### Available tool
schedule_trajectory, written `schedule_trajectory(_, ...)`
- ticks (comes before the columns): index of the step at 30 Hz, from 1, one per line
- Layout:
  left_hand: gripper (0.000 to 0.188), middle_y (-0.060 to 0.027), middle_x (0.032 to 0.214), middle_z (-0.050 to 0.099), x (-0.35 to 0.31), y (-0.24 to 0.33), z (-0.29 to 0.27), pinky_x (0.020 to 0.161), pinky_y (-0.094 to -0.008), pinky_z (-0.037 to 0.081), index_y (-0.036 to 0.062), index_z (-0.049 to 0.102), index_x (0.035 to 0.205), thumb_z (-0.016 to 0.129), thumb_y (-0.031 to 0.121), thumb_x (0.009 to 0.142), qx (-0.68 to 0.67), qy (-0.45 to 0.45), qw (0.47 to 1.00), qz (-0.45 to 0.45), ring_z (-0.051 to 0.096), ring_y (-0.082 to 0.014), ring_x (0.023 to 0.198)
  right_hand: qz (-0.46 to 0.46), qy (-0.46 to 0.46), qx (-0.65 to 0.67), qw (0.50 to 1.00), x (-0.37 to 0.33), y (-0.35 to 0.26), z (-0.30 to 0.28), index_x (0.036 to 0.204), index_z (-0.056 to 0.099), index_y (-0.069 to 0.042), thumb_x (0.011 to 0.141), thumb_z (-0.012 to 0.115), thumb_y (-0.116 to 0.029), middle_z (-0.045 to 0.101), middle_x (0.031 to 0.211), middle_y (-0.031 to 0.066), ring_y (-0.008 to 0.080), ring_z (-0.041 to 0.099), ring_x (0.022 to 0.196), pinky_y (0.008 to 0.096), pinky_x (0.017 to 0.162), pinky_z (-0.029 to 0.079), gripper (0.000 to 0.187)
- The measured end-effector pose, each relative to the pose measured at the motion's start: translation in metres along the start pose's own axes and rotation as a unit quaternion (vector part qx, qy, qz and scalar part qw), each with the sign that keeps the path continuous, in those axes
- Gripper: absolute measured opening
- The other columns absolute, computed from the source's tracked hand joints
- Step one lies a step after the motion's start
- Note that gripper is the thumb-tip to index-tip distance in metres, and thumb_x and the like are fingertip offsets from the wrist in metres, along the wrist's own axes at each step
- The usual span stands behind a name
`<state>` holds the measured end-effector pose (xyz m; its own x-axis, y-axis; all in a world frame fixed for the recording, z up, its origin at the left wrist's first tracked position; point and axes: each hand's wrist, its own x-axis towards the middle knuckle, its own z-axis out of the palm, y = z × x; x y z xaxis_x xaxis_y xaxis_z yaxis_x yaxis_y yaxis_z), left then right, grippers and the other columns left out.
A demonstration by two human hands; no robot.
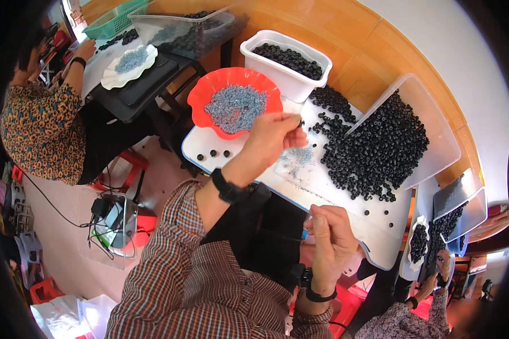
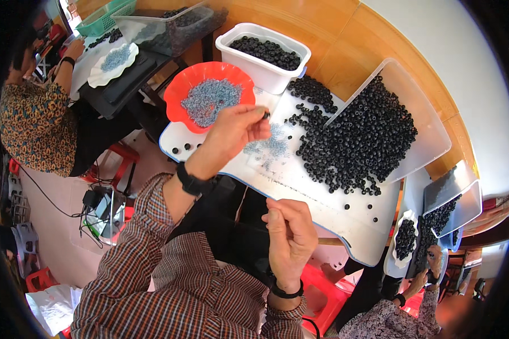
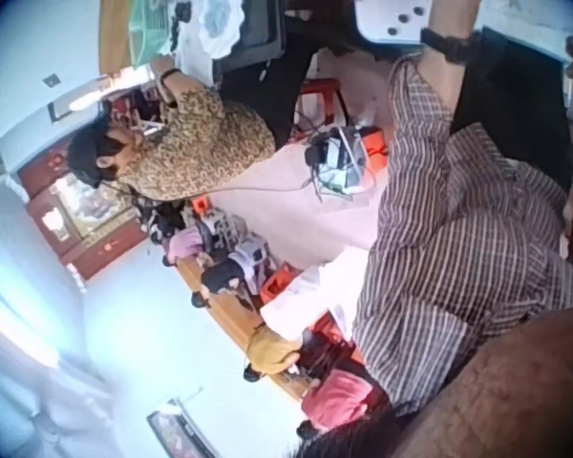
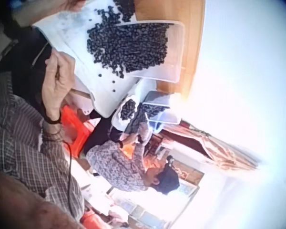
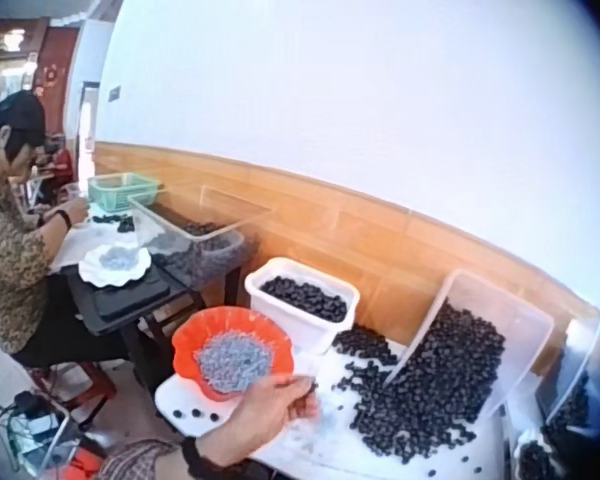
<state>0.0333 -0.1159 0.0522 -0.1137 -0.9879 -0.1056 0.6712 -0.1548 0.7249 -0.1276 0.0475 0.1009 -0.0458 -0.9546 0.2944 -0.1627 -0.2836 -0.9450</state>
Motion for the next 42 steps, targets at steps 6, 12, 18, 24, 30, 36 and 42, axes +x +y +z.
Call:
schedule_trajectory(6, 0.014, -0.0116, 0.087, 0.063, 0.093, 0.031, 0.027, 0.075, -0.0351, 0.059, -0.0081, 0.06, 0.098, 0.058, 0.002, 0.09, 0.021, -0.002, 0.998, 0.052, 0.065, -0.02, 0.075, -0.008, 0.011, -0.021, 1.0, 0.006, 0.006, -0.003, 0.1, 0.067, 0.003, 0.09, 0.06, 0.0, 0.059, 0.094, 0.0076, 0.0098, 0.058, 0.072, 0.0197, 0.061, 0.045, 0.012)
schedule_trajectory(12, 0.015, -0.0196, 0.089, 0.06, 0.154, 0.044, 0.035, 0.074, -0.0414, 0.061, -0.0121, 0.057, 0.097, 0.06, -0.002, 0.086, 0.05, 0.122, 0.989, 0.061, 0.064, -0.0295, 0.074, -0.012, 0.02, -0.026, 0.999, 0.011, 0.005, -0.008, 0.099, 0.067, 0.003, 0.09, 0.061, 0.0, 0.06, 0.094, 0.0077, 0.0102, 0.058, 0.071, 0.0197, 0.059, 0.043, 0.011)
schedule_trajectory(18, 0.019, -0.0165, 0.091, 0.063, 0.099, 0.056, 0.039, 0.079, -0.0372, 0.059, -0.0108, 0.059, 0.099, 0.061, 0.005, 0.089, 0.045, 0.05, 0.991, 0.118, 0.065, -0.0249, 0.08, -0.063, 0.096, -0.036, 0.993, 0.021, -0.011, -0.017, 0.101, 0.065, 0.004, 0.088, 0.058, 0.006, 0.06, 0.092, 0.0111, 0.0129, 0.059, 0.071, 0.0216, 0.061, 0.049, 0.015)
schedule_trajectory(24, 0.014, -0.0101, 0.086, 0.066, -0.032, 0.136, 0.09, 0.076, -0.0344, 0.052, -0.0008, 0.067, 0.09, 0.059, 0.01, 0.088, 0.107, -0.127, 0.933, 0.32, 0.064, -0.0221, 0.082, -0.304, 0.245, -0.047, 0.919, 0.024, -0.063, -0.032, 0.092, 0.061, 0.008, 0.087, 0.051, -0.006, 0.06, 0.082, 0.0145, 0.0175, 0.053, 0.065, 0.0256, 0.063, 0.044, 0.017)
schedule_trajectory(30, 0.012, -0.0101, 0.084, 0.066, -0.029, 0.128, 0.01, 0.074, -0.0344, 0.051, -0.0001, 0.066, 0.088, 0.059, 0.009, 0.086, 0.154, -0.139, 0.949, 0.238, 0.064, -0.0223, 0.081, -0.403, 0.108, 0.041, 0.908, 0.019, -0.099, -0.053, 0.121, 0.053, 0.005, 0.096, 0.055, -0.032, 0.057, 0.105, 0.0136, 0.0205, 0.054, 0.081, 0.0297, 0.072, 0.045, 0.045)
schedule_trajectory(36, 0.011, -0.0102, 0.083, 0.065, -0.034, 0.133, -0.081, 0.073, -0.0344, 0.051, 0.0007, 0.066, 0.085, 0.059, 0.009, 0.084, 0.226, -0.152, 0.945, 0.182, 0.064, -0.0225, 0.08, -0.353, 0.103, 0.007, 0.93, 0.005, -0.096, -0.063, 0.12, 0.053, 0.006, 0.095, 0.055, -0.029, 0.057, 0.104, 0.0139, 0.0193, 0.053, 0.078, 0.0288, 0.069, 0.044, 0.043)
schedule_trajectory(42, 0.009, -0.0102, 0.081, 0.064, -0.027, 0.169, -0.164, 0.072, -0.0343, 0.051, 0.0015, 0.065, 0.082, 0.06, 0.009, 0.083, 0.318, -0.172, 0.919, 0.157, 0.063, -0.0228, 0.079, -0.327, 0.098, 0.004, 0.94, 0.012, -0.088, -0.06, 0.119, 0.053, 0.007, 0.093, 0.056, -0.025, 0.058, 0.102, 0.0144, 0.018, 0.053, 0.074, 0.0276, 0.065, 0.043, 0.041)
